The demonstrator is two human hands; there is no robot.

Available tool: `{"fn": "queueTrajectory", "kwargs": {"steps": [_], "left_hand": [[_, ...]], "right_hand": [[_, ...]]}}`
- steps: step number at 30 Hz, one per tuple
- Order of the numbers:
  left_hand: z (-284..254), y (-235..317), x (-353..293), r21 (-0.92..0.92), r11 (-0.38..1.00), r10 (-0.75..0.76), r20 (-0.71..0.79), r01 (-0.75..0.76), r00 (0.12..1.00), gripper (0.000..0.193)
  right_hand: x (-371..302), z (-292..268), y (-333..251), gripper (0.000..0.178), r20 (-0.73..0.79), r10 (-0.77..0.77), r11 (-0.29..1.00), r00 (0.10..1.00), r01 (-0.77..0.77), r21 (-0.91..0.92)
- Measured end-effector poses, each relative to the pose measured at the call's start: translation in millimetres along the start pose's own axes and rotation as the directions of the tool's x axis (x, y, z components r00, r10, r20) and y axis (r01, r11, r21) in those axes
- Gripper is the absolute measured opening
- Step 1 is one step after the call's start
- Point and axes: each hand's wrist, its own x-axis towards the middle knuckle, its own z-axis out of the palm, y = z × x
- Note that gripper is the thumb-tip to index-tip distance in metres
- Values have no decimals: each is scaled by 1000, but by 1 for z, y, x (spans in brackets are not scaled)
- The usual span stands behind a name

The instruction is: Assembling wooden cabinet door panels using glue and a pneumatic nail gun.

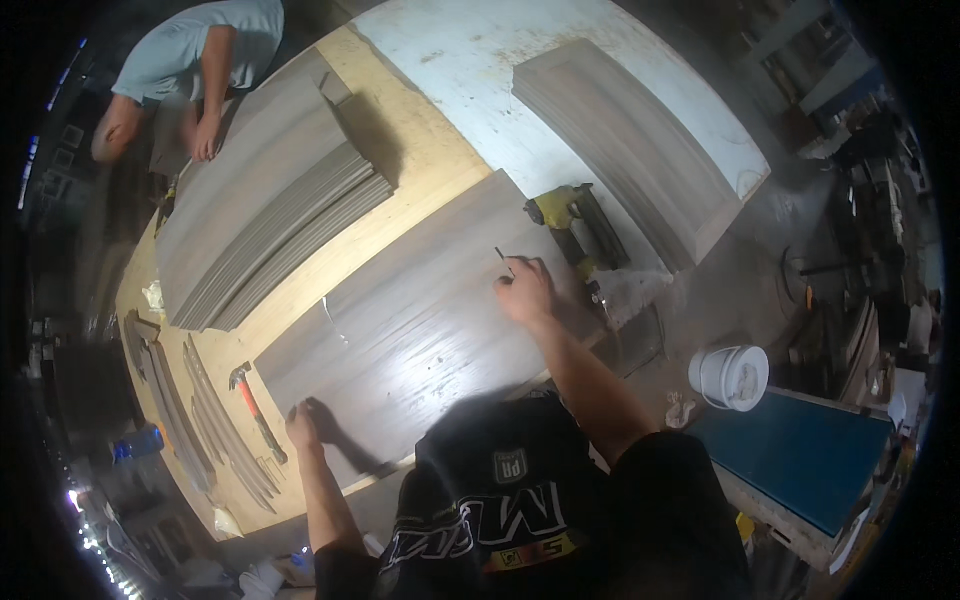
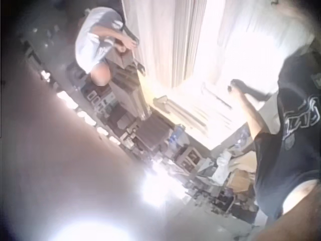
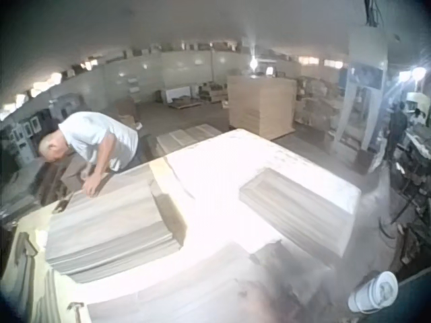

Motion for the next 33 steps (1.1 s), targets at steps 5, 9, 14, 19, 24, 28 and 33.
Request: {"fn": "queueTrajectory", "kwargs": {"steps": [5,9,14,19,24,28,33], "left_hand": [[-19,28,-13,-180,983,-50,-140,24,989,40],[-64,75,-54,-512,859,-86,-209,-34,974,46],[-88,91,-95,-603,792,-60,-221,-88,973,43],[-98,78,-130,-684,716,-13,-214,-140,977,42],[-114,60,-162,-657,744,-6,-192,-124,981,33],[-112,36,-179,-673,731,-33,-203,-115,979,33],[-113,25,-213,-668,744,-74,-74,5,994,24]], "right_hand": [[-5,-23,-18,44,-28,-20,975,999,26,220],[-22,-51,-29,43,-180,-199,793,963,266,549],[-42,-78,-32,40,-169,-210,682,963,268,680],[-75,-110,-31,34,-118,-159,674,980,195,713],[-98,-132,-22,28,-9,-146,817,989,125,563],[-114,-134,-8,31,37,-103,697,994,46,716],[-134,-129,35,39,151,-90,603,984,-67,795]]}}
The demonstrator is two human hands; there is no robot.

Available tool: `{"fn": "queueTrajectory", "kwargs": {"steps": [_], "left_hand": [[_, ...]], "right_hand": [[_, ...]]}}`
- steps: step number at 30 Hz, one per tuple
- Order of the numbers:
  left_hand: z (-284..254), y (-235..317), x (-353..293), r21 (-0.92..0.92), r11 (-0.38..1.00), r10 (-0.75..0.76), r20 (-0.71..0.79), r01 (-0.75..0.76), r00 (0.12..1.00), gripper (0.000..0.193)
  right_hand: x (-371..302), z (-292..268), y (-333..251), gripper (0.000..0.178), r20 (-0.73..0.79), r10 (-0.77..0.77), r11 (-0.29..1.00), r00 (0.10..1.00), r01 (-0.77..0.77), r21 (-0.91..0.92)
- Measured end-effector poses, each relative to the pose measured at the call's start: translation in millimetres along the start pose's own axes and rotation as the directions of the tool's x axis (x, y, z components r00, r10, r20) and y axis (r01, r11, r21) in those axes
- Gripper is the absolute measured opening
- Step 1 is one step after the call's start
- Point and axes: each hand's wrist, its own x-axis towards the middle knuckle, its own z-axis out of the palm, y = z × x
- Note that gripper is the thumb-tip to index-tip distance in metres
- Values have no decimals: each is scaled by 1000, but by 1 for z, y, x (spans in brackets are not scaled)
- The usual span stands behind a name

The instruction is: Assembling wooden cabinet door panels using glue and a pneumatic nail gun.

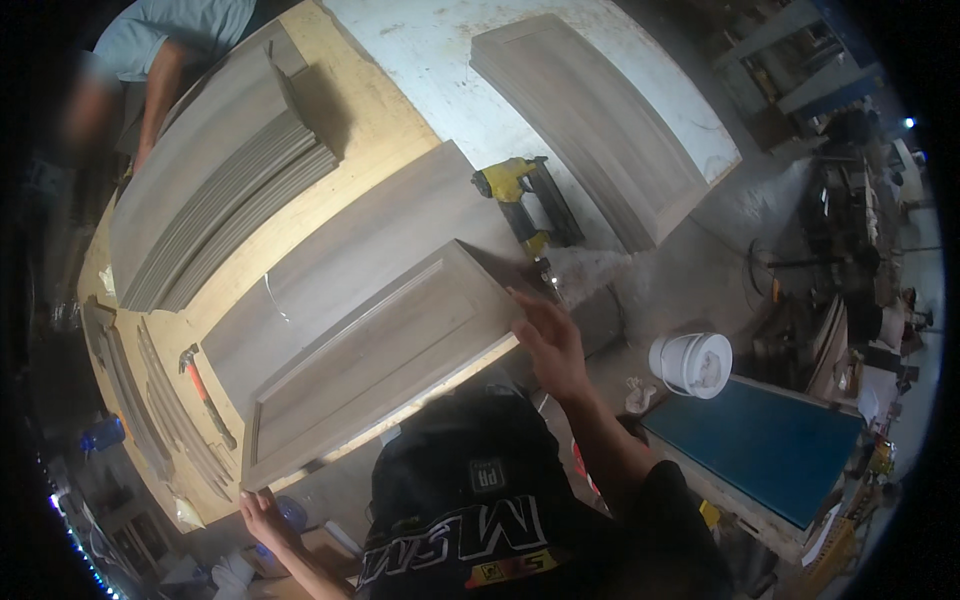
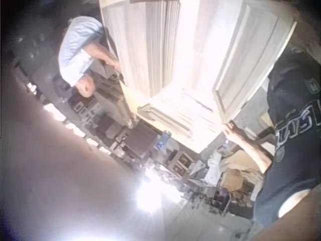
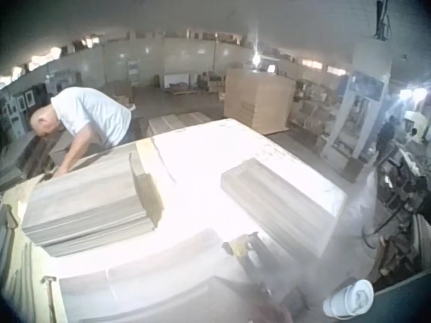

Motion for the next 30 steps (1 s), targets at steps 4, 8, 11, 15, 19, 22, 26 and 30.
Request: {"fn": "queueTrajectory", "kwargs": {"steps": [4,8,11,15,19,22,26,30], "left_hand": [[-9,-28,1,50,998,-25,6,25,1000,29],[-12,-58,21,-20,997,-70,30,70,997,43],[6,-57,30,20,994,-105,-85,107,991,45],[7,-63,60,718,696,-167,147,11,975,50],[17,-107,93,732,653,41,225,-196,974,52],[39,-108,108,743,640,53,213,-197,976,44],[47,-109,116,837,521,30,177,-166,984,36],[52,-107,111,846,500,97,155,-183,983,39]], "right_hand": [[-1,-5,17,45,47,58,997,997,-60,43],[19,-2,30,45,66,107,994,992,-109,28],[33,4,22,44,66,-1,998,998,5,-63],[57,-17,54,40,89,-142,889,986,166,-426],[88,-14,74,33,74,-185,790,980,194,-582],[104,-9,84,29,58,-30,746,998,61,-663],[102,-2,89,26,21,-60,710,998,58,-702],[100,-4,93,25,12,-153,735,988,122,-668]]}}
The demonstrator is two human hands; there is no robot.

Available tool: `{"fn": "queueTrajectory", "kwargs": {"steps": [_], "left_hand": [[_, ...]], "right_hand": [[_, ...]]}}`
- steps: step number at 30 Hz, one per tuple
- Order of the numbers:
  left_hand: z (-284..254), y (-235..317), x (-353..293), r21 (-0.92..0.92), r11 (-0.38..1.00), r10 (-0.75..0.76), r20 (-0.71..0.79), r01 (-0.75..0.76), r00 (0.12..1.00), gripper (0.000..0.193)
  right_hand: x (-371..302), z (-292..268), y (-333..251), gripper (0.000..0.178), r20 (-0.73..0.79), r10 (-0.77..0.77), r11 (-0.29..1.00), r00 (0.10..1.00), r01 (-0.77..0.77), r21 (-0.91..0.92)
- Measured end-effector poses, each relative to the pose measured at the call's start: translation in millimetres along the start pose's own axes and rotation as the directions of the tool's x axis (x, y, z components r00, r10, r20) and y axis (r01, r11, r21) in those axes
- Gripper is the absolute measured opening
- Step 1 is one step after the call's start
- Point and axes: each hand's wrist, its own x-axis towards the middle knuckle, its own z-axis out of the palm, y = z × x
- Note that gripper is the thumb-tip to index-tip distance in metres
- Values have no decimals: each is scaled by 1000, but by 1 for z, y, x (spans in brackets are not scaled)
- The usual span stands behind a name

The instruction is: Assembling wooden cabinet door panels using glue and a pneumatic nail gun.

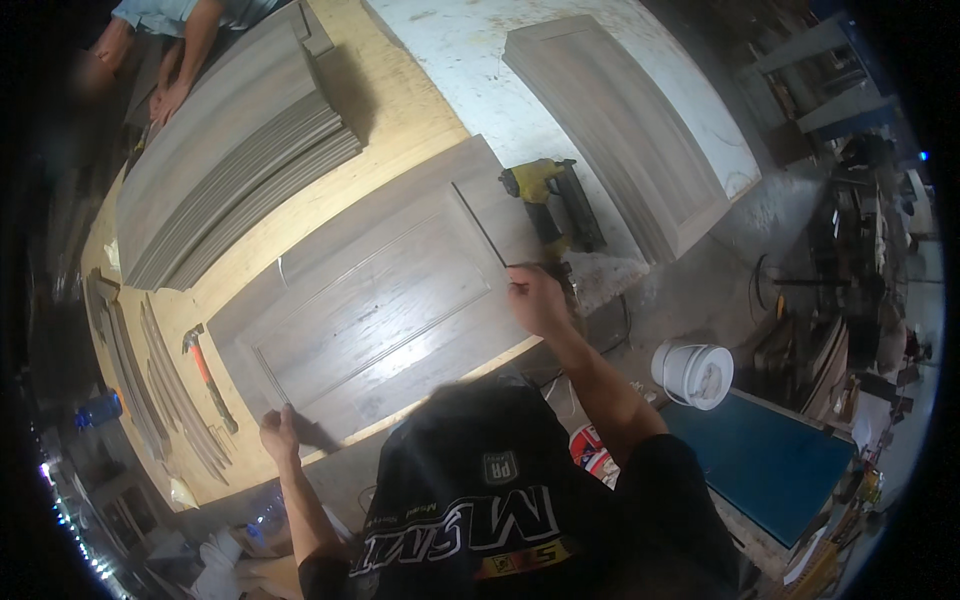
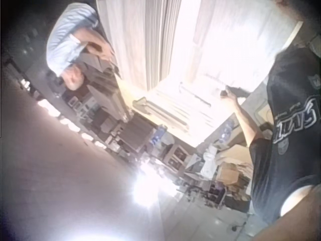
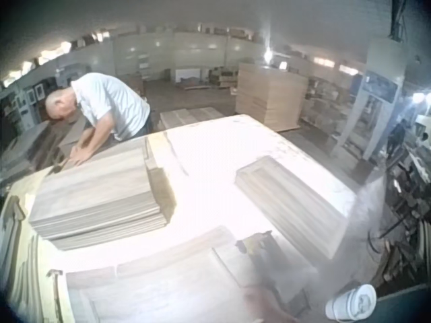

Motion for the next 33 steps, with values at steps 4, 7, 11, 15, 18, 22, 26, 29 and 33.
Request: {"fn": "queueTrajectory", "kwargs": {"steps": [4,7,11,15,18,22,26,29,33], "left_hand": [[-3,-4,-4,8,999,35,-18,-35,999,43],[-9,13,-30,-26,985,170,23,-170,985,50],[-30,7,-54,46,948,302,182,-315,936,66],[-23,-21,-48,93,978,173,137,-187,975,60],[-11,-19,-39,-17,939,342,87,-342,936,57],[-24,0,-47,20,962,269,78,-272,960,57],[-28,4,-46,24,962,270,66,-272,961,64],[-38,15,-31,55,963,257,109,-264,960,66],[-32,27,13,-183,983,34,119,-12,992,64]], "right_hand": [[3,-18,-19,27,154,-3,999,988,10,-42],[-5,-31,-35,38,203,-142,983,969,162,-83],[-3,-29,-6,50,300,-275,932,914,330,-150],[1,-21,9,49,317,-375,844,871,462,-271],[-1,-33,24,46,316,-336,829,887,438,-347],[-4,-35,12,47,336,-276,820,900,403,-405],[8,-35,17,53,375,-324,823,869,454,-341],[12,-33,-34,57,428,-145,870,892,321,-375],[49,-10,-31,61,334,-3,893,942,153,-423]]}}
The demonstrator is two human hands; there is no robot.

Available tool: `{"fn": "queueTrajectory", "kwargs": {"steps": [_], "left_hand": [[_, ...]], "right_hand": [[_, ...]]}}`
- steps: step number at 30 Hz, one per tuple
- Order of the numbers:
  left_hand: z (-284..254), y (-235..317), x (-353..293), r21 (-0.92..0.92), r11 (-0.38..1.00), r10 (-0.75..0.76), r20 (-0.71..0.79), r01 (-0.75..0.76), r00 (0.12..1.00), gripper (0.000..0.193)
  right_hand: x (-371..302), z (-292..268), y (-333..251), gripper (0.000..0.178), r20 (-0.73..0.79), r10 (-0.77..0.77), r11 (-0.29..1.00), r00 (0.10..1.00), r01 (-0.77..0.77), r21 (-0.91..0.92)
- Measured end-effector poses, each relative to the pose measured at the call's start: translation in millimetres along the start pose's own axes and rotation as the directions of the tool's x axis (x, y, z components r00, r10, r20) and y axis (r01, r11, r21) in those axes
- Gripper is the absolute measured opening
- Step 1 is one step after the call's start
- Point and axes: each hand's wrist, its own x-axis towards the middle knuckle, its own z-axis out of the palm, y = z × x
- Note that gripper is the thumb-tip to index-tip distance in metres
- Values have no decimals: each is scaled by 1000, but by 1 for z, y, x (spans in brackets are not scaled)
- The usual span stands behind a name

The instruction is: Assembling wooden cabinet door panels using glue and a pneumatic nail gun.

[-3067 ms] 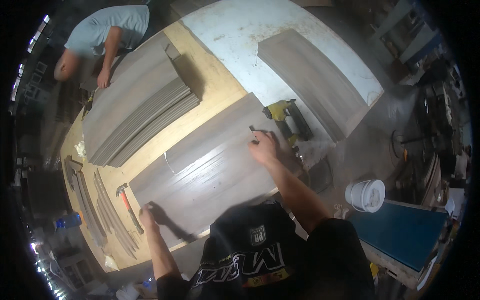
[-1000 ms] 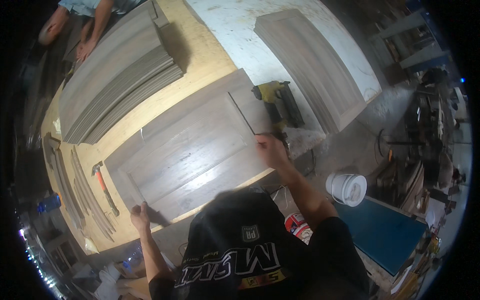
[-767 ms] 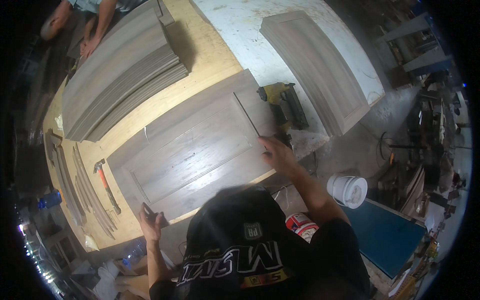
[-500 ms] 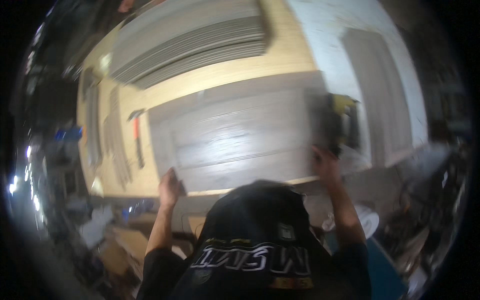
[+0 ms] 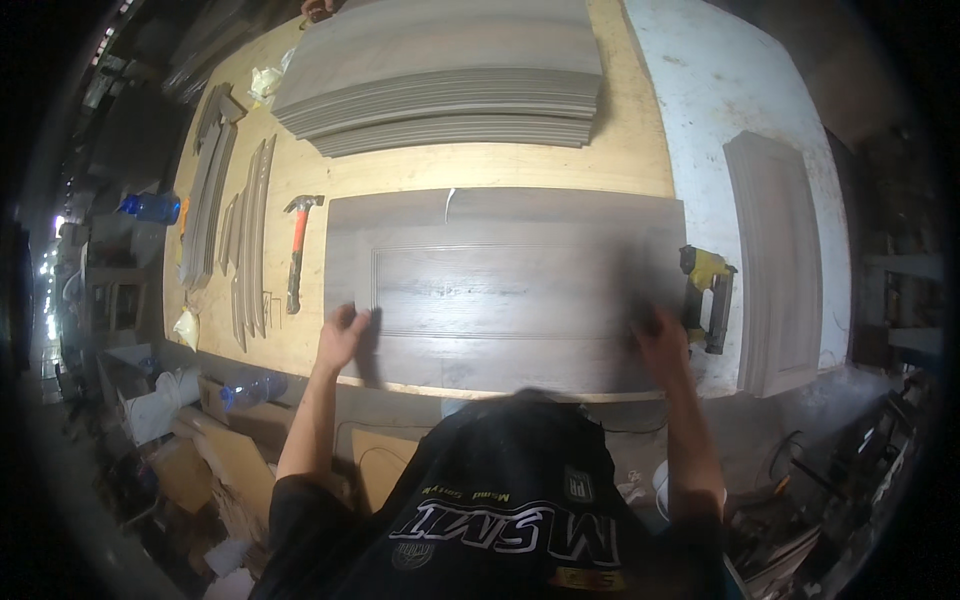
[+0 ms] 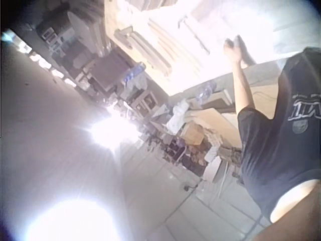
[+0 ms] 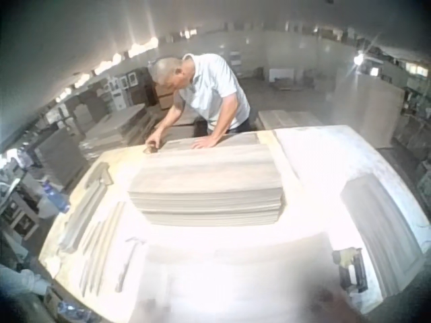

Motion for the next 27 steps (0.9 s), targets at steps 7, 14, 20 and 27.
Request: {"fn": "queueTrajectory", "kwargs": {"steps": [7,14,20,27], "left_hand": [[30,-5,74,-45,997,-65,-126,59,990,50],[15,-44,-5,-37,999,-16,-46,15,999,36],[36,-55,-88,-212,972,-153,-261,98,953,26],[21,-26,-84,-194,976,-152,-260,103,954,36]], "right_hand": [[90,50,11,58,-285,88,991,954,-55,121],[54,38,9,54,-235,97,986,967,-60,156],[16,40,33,52,-176,98,986,979,-72,150],[16,46,27,47,-171,200,925,965,-128,359]]}}
